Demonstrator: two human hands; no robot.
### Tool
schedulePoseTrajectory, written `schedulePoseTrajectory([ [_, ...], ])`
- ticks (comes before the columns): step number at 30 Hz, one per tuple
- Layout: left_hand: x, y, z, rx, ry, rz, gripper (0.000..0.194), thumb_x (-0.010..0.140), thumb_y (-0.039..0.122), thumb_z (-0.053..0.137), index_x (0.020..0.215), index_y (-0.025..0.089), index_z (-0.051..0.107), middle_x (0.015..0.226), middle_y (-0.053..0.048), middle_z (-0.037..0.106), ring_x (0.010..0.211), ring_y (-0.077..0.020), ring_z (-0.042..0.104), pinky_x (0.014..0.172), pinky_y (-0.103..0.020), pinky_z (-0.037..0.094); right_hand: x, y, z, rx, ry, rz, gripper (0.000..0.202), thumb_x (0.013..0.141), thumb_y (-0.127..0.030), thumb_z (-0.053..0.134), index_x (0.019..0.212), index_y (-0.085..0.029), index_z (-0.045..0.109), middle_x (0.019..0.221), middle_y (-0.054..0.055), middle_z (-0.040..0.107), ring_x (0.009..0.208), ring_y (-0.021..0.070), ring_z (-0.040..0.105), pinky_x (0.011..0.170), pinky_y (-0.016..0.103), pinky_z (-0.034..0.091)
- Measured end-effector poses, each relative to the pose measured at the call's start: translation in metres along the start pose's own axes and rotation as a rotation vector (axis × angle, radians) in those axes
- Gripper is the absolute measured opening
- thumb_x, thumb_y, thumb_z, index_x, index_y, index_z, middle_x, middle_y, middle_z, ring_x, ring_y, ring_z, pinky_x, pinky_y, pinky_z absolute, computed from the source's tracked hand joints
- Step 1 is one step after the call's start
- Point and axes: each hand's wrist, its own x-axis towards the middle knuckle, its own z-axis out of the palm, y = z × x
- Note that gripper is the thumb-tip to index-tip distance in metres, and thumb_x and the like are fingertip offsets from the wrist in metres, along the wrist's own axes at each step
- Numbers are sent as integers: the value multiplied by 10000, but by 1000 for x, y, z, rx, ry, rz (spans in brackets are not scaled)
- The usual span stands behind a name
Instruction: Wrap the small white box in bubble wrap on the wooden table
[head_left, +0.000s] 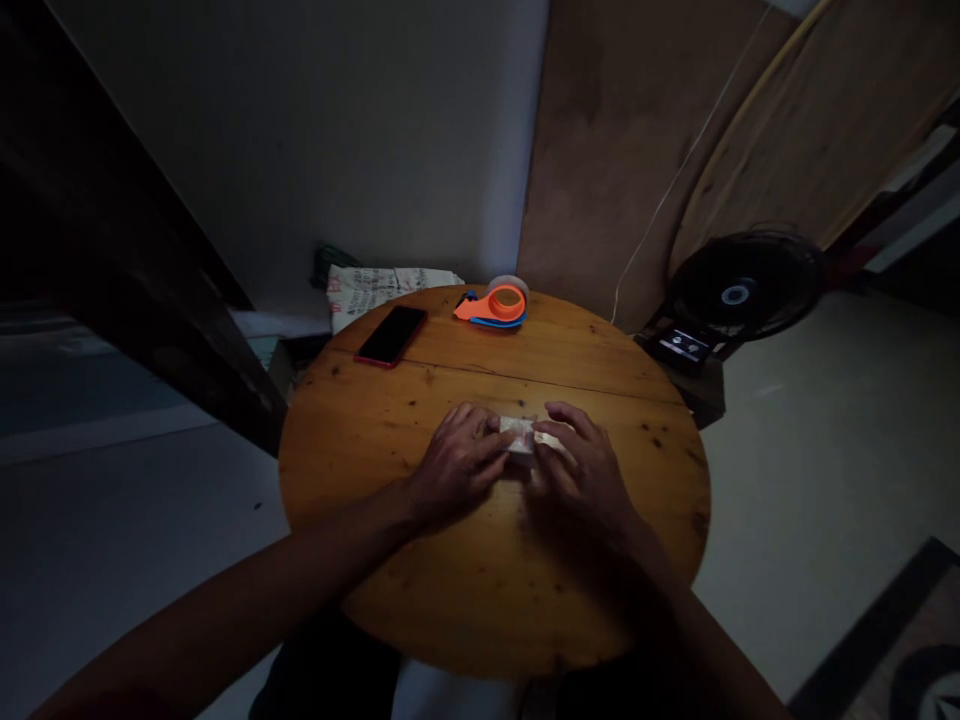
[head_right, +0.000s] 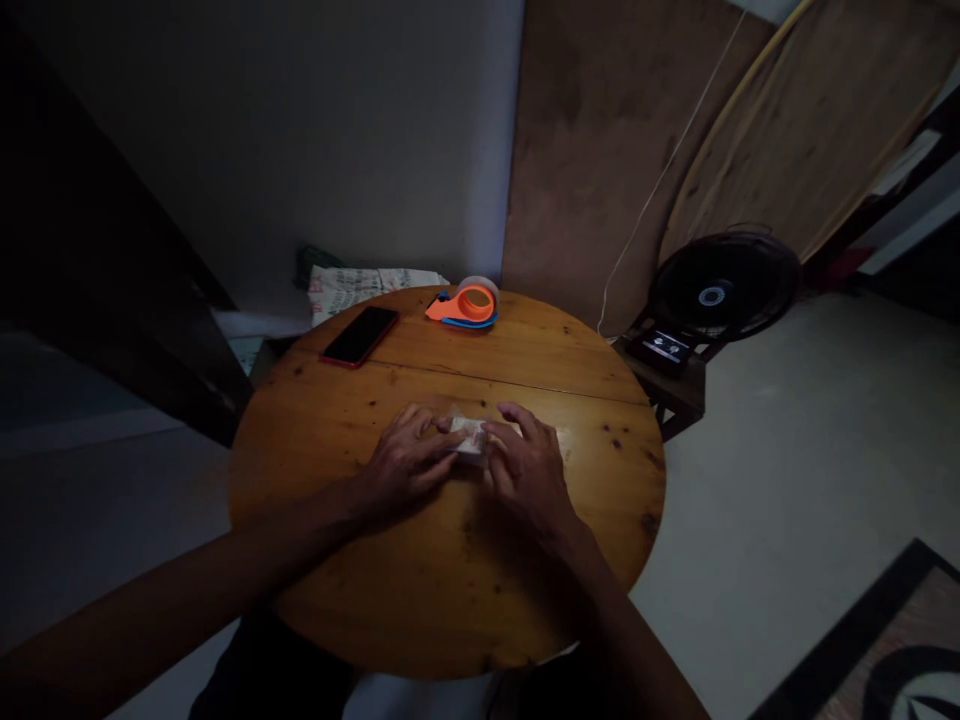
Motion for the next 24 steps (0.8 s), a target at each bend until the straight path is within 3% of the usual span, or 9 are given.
schedulePoseTrajectory([
  [3, 0, 0, 0, 7, -6, 0, 248, 885, 228, 516, 1073, 221, 677, 920, -65, 533, 875, -198, 458, 782, -349, 400, -1, -1, 2, -75, -33, -106, 344, 840, -159, 512, 1160, -222, 620, 1335, 126, 503, 1158, 266, 517, 929, 446, 418],
  [9, 0, -1, 1, 33, -3, 17, 238, 882, 230, 518, 1054, 212, 681, 927, -67, 532, 857, -195, 456, 773, -344, 404, 3, -7, 3, -209, -89, -201, 298, 830, -153, 556, 1107, -216, 648, 1315, 143, 525, 1185, 289, 467, 939, 466, 380],
  [14, 0, -1, 0, 35, 0, 31, 225, 879, 228, 522, 1029, 208, 689, 942, -71, 531, 874, -198, 456, 768, -335, 408, 3, -5, 4, -129, -22, -222, 247, 841, -165, 553, 1057, -219, 662, 1261, 117, 564, 1153, 261, 493, 933, 440, 395],
  [18, 1, 0, -2, 31, 4, 26, 217, 878, 227, 519, 1009, 204, 690, 951, -75, 538, 876, -197, 458, 771, -339, 413, 0, -1, 5, -17, 63, -120, 174, 854, -170, 523, 939, -201, 671, 1240, 111, 575, 1126, 245, 532, 933, 428, 417],
  [21, 1, 0, -2, 22, 3, 19, 213, 877, 227, 518, 1000, 200, 689, 949, -76, 540, 883, -200, 459, 775, -341, 416, -1, 2, 7, 19, 73, 12, 213, 870, -212, 514, 1025, -195, 659, 1256, 120, 562, 1139, 252, 539, 941, 433, 432],
  [24, 1, 0, -1, 31, 3, 21, 218, 878, 221, 513, 1003, 194, 689, 945, -79, 540, 870, -200, 456, 768, -343, 412, -1, 4, 9, 25, 17, 39, 285, 887, -251, 504, 1140, -213, 629, 1305, 115, 531, 1161, 252, 531, 949, 434, 440],
])
